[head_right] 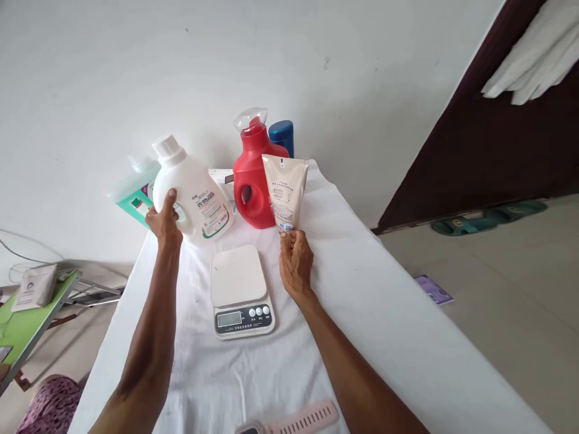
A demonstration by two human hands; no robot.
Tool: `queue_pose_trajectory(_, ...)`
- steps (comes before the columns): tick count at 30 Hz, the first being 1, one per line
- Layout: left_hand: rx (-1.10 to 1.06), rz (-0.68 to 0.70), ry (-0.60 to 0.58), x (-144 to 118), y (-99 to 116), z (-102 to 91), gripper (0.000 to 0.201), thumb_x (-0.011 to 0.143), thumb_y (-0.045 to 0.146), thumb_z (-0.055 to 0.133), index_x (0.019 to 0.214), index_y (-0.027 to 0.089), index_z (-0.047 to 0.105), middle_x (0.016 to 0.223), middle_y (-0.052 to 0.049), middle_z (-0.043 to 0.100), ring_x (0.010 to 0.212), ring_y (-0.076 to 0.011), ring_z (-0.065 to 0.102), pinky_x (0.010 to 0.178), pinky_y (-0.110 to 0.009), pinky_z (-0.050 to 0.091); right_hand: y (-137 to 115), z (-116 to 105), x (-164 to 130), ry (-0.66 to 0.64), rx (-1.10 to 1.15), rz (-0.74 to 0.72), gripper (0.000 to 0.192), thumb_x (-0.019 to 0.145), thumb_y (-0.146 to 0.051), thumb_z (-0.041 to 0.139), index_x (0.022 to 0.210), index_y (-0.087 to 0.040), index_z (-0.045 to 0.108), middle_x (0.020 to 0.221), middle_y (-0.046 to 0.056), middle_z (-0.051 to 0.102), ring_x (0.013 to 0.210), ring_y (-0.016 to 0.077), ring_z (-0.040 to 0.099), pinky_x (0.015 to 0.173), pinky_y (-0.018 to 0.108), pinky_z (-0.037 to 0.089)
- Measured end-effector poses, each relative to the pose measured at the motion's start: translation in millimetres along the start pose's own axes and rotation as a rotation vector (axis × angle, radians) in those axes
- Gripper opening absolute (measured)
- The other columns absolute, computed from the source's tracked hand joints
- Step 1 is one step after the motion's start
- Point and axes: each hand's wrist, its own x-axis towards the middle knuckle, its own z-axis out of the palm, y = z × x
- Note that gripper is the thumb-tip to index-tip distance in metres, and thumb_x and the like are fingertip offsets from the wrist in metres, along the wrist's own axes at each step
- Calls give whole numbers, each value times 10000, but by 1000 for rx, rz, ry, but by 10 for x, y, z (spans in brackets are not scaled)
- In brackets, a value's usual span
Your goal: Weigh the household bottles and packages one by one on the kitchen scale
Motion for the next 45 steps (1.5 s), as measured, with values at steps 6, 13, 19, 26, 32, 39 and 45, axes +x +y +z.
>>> queue_pose_trajectory(6,-88,5,-58,-13,-215,189,597,686,687,800,666,247,396,599,59,327,557,-92,304,510,-281,283,-26,-14,-2,-5,-3,8,396,970,-667,474,942,-276,534,876,83,732,790,271,690,748,411,537)
queue_pose_trajectory(13,-116,73,-118,-30,-241,176,594,877,699,698,667,246,377,620,45,365,582,-113,394,568,-285,366,-82,-49,-25,-43,-4,51,359,939,-634,492,942,-276,522,885,89,739,770,273,702,772,432,547)
queue_pose_trajectory(19,140,371,144,156,-180,-257,447,992,614,628,1127,187,626,1162,-113,610,1091,-221,616,942,-350,512,-65,-50,-21,-52,-25,68,365,909,-642,500,941,-280,529,834,73,730,770,287,716,791,450,534)
queue_pose_trajectory(26,294,263,181,647,-198,-409,377,984,385,718,1240,182,532,1352,-170,482,1273,-255,556,1141,-416,445,-109,-66,-34,-60,-60,96,378,901,-637,514,949,-264,548,822,71,732,777,281,709,770,429,517)
queue_pose_trajectory(32,366,210,374,791,-233,-584,643,832,413,878,1304,225,485,1455,-179,495,1411,-324,480,1184,-504,408,-126,-66,-38,-73,-94,122,416,902,-669,486,958,-260,540,826,72,724,796,284,701,799,441,510)
queue_pose_trajectory(39,1,66,38,1086,-365,-753,578,664,582,940,955,174,653,907,-60,703,833,-191,659,773,-336,554,-98,-48,-38,-62,-104,94,399,917,-651,481,957,-260,543,826,77,724,800,288,696,792,447,512)
queue_pose_trajectory(45,-65,64,25,810,-260,-802,512,554,512,973,639,181,592,565,50,487,523,-85,398,486,-272,333,-85,-56,-28,-53,-47,86,426,911,-685,507,953,-262,538,825,69,723,750,266,693,732,412,528)
